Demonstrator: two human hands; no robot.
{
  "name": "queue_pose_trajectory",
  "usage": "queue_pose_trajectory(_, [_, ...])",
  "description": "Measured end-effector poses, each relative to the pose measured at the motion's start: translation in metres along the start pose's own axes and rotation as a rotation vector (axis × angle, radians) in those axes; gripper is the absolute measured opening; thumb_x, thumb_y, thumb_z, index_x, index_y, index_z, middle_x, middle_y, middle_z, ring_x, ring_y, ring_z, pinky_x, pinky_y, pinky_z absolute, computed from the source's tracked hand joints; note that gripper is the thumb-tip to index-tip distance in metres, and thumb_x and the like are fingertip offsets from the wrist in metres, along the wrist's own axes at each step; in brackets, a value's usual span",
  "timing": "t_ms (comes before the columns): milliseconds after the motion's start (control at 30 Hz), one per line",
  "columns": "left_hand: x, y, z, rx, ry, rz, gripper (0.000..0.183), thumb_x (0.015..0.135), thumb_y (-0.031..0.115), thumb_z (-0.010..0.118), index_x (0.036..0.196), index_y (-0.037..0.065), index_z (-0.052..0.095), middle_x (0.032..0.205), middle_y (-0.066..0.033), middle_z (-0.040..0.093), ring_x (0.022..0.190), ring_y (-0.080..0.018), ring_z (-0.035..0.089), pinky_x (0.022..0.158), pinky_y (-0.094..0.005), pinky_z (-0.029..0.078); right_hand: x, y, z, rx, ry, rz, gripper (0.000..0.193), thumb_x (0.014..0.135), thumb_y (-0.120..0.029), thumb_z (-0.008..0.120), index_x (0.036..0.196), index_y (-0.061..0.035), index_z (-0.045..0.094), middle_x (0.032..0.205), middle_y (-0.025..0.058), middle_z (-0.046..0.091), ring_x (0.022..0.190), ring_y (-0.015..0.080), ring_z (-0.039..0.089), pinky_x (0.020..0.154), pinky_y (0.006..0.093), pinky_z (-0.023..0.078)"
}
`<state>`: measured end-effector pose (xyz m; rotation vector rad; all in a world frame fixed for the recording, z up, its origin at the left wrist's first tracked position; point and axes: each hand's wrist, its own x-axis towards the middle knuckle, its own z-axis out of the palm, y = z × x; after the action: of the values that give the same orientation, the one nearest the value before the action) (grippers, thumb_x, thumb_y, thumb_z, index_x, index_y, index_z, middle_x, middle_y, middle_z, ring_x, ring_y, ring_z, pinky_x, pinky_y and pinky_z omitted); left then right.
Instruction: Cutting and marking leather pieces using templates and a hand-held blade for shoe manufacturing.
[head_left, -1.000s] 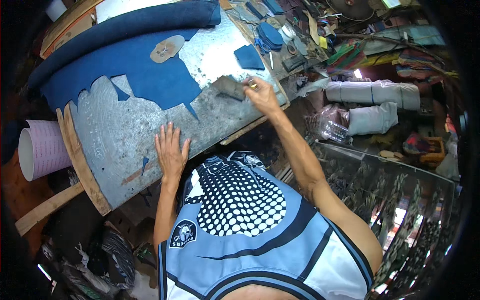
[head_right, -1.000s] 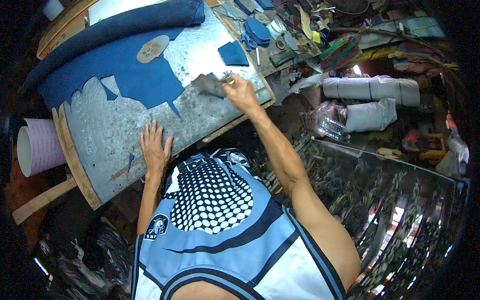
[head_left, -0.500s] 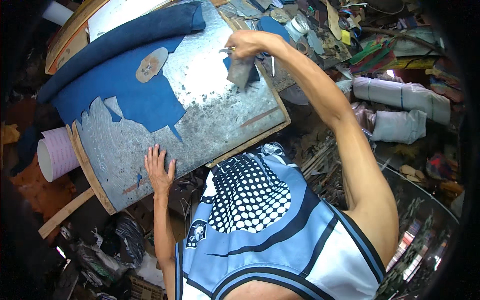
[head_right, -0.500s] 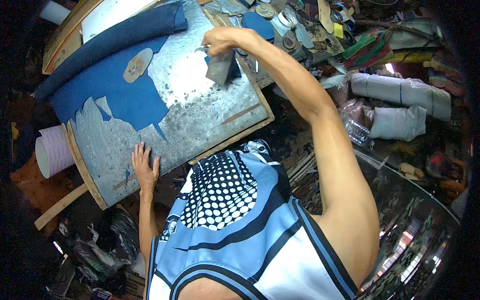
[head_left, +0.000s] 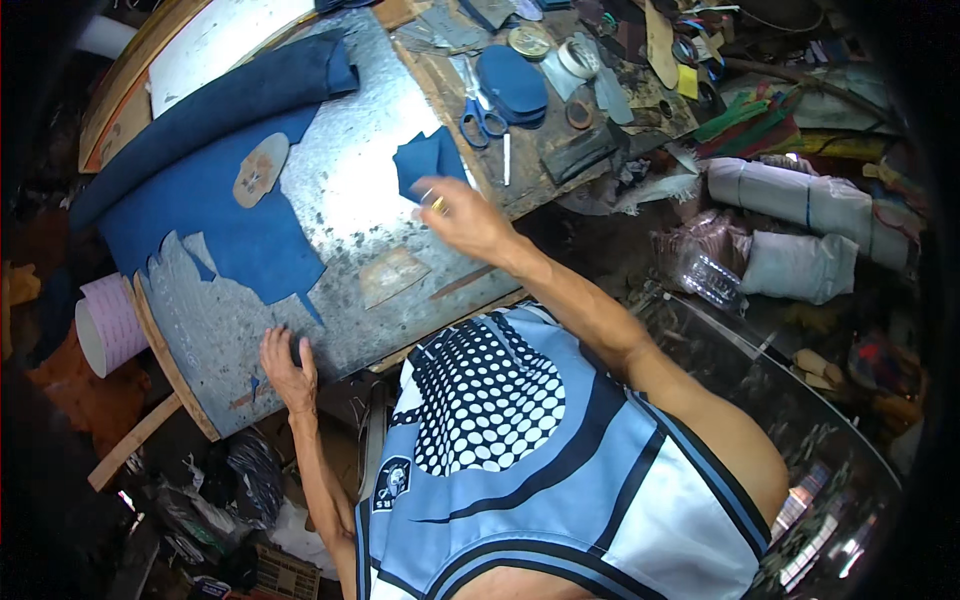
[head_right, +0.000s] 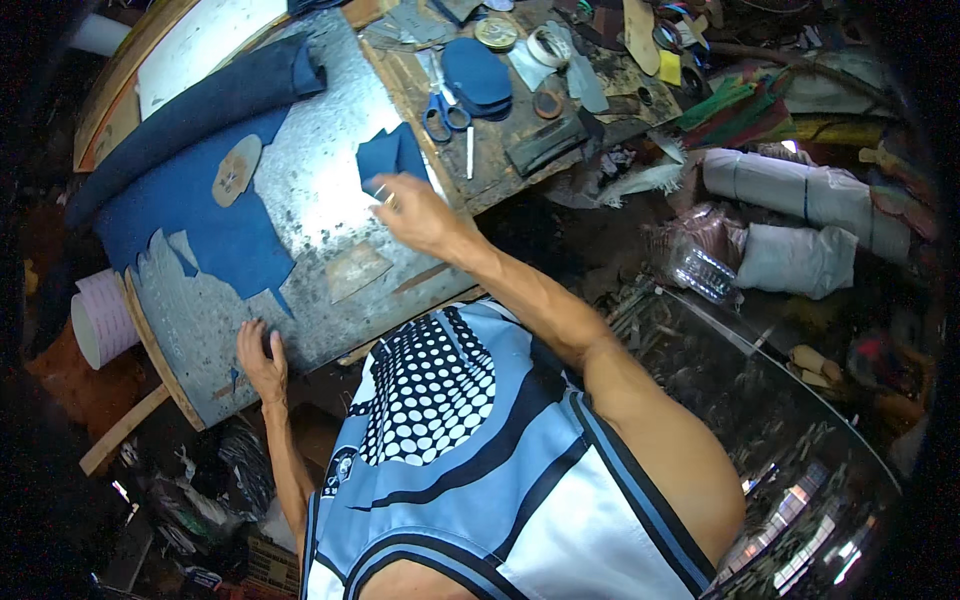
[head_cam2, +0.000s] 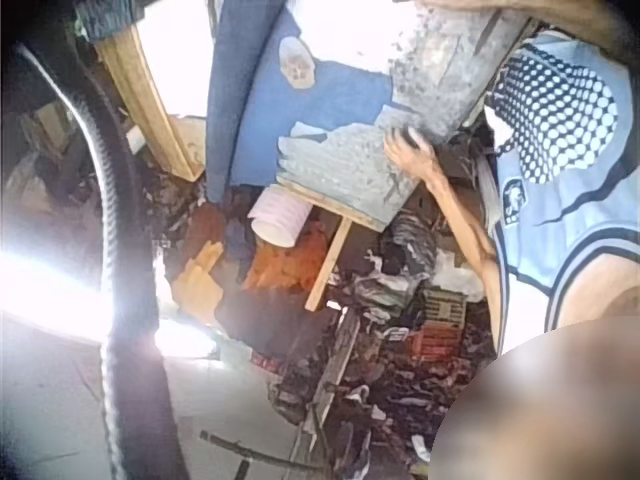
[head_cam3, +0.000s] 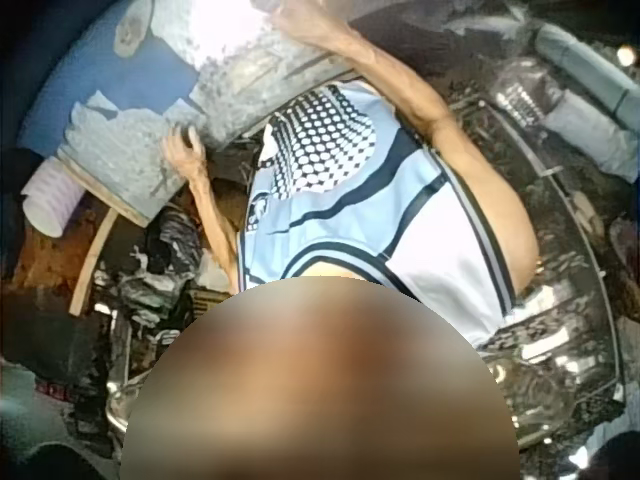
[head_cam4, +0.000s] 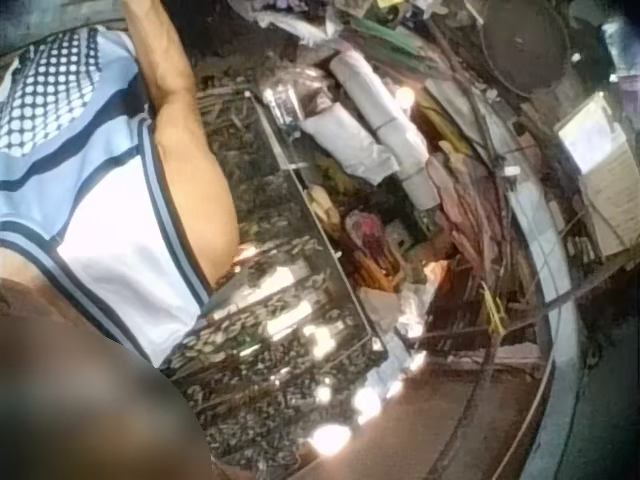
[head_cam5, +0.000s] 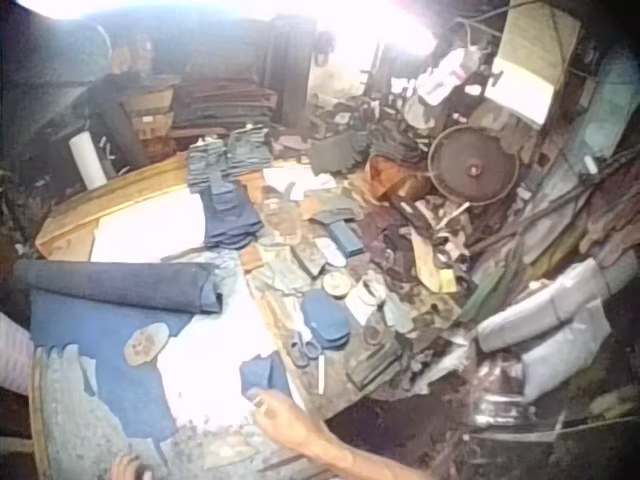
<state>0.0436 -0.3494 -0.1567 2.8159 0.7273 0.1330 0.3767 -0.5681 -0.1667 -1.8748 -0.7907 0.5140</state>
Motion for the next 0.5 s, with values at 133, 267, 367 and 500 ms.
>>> queue_pose_trajectory(133, [0.089,0.106,0.003,-0.2,0.11,-0.143,0.042,0.085,0.029,0.076,0.112,-0.002,0.065,0.108,-0.0204,0.067,0.098,-0.0357,0.063,0.089,-0.0443,0.048,0.01,0.083,-0.051,-0.312,0.249,0.207,0.051,0.089,-0.008,0.056,0.134,0.0118,0.043,0.123,0.0353,0.055,0.115,0.0481,0.055,0.101,0.0476,0.045])
queue_pose_trajectory(267, [0.167,0.186,0.041,-0.162,-0.018,-0.053,0.082,0.079,0.058,0.072,0.127,-0.007,0.057,0.097,-0.0252,0.067,0.09,-0.0391,0.065,0.081,-0.0438,0.052,0.005,0.081,-0.063,-0.442,0.161,0.28,0.055,0.086,-0.008,0.059,0.137,0.0058,0.042,0.127,0.0333,0.054,0.113,0.0502,0.056,0.096,0.0514,0.048])
queue_pose_trajectory(367, [0.2,0.215,0.06,-0.081,-0.147,-0.078,0.089,0.077,0.062,0.072,0.135,-0.002,0.049,0.093,-0.029,0.064,0.081,-0.0423,0.065,0.07,-0.0478,0.053,0.004,0.072,-0.063,-0.54,0.143,0.299,0.056,0.086,-0.008,0.061,0.136,0.0055,0.041,0.125,0.035,0.053,0.105,0.0509,0.06,0.088,0.0539,0.05])
queue_pose_trajectory(500, [0.216,0.217,0.076,-0.115,-0.191,-0.116,0.091,0.073,0.056,0.077,0.138,0.0,0.046,0.096,-0.0298,0.062,0.082,-0.0452,0.065,0.071,-0.0499,0.054,0.003,0.065,-0.069,-0.611,0.185,0.246,0.045,0.086,-0.012,0.065,0.124,0.0031,0.047,0.11,0.03,0.057,0.092,0.0487,0.063,0.078,0.0556,0.052])
